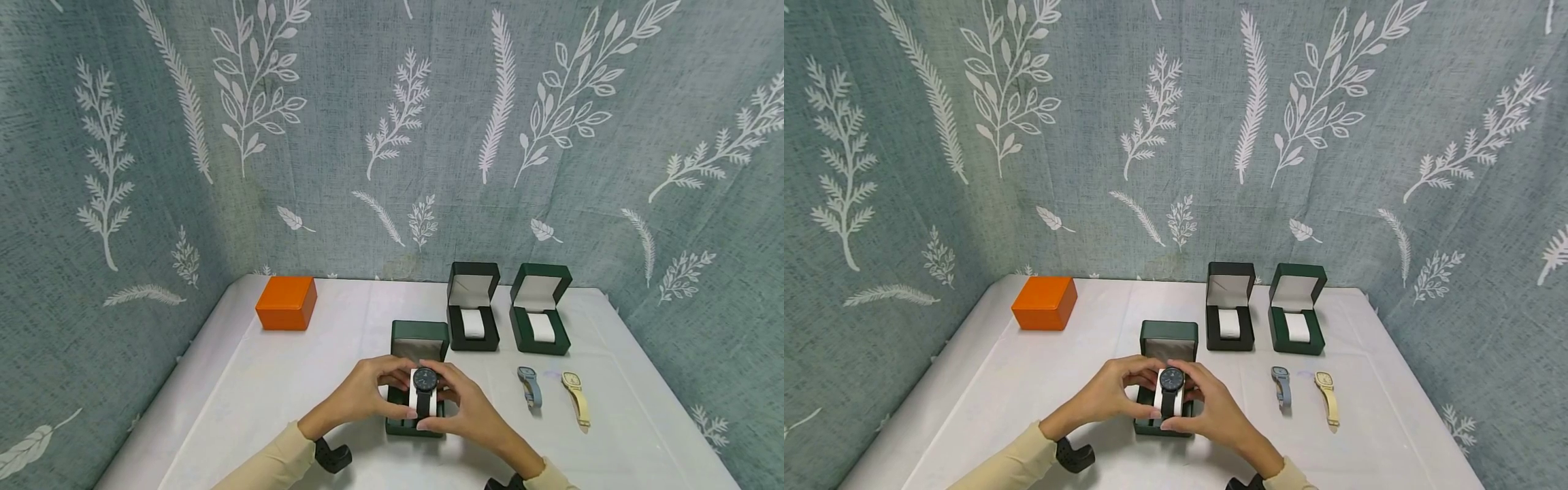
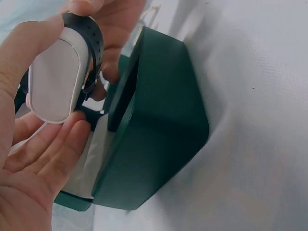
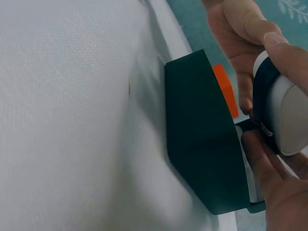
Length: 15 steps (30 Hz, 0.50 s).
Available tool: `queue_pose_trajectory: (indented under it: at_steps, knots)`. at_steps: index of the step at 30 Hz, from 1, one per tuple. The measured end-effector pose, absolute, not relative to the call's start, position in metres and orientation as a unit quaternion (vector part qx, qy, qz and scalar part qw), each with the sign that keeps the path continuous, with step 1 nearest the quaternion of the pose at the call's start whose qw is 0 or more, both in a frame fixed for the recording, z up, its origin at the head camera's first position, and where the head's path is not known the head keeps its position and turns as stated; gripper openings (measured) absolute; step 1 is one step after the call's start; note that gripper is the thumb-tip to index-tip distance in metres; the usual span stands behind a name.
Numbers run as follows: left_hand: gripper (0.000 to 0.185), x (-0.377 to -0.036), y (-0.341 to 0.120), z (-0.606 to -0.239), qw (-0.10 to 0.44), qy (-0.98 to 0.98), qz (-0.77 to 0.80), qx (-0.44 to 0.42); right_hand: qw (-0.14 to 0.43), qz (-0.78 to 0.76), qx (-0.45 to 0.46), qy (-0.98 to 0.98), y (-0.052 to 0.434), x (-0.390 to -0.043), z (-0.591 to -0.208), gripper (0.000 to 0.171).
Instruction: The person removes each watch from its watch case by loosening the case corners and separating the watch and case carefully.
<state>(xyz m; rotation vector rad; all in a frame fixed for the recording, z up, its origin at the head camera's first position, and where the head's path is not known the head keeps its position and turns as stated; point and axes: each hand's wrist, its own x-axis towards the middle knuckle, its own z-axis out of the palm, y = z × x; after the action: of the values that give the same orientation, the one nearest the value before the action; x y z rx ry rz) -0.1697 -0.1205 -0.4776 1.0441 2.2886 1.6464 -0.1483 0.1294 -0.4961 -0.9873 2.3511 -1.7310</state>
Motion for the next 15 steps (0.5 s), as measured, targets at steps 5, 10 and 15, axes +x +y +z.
queue_pose_trajectory:
  at_steps: [5,10,15]
  knots:
    - [0.061,-0.1697,-0.1201,-0.4789,0.066,0.758,0.547,0.348,0.023,-0.567,-0.319,0.759,0.1275,-0.1468,-0.4958,0.090]
    - [0.061,-0.1703,-0.1196,-0.4799,0.068,0.759,0.547,0.347,0.014,-0.563,-0.320,0.762,0.1265,-0.1471,-0.4983,0.087]
    - [0.062,-0.1702,-0.1196,-0.4806,0.067,0.764,0.541,0.347,0.001,-0.555,-0.324,0.767,0.1263,-0.1479,-0.5005,0.083]
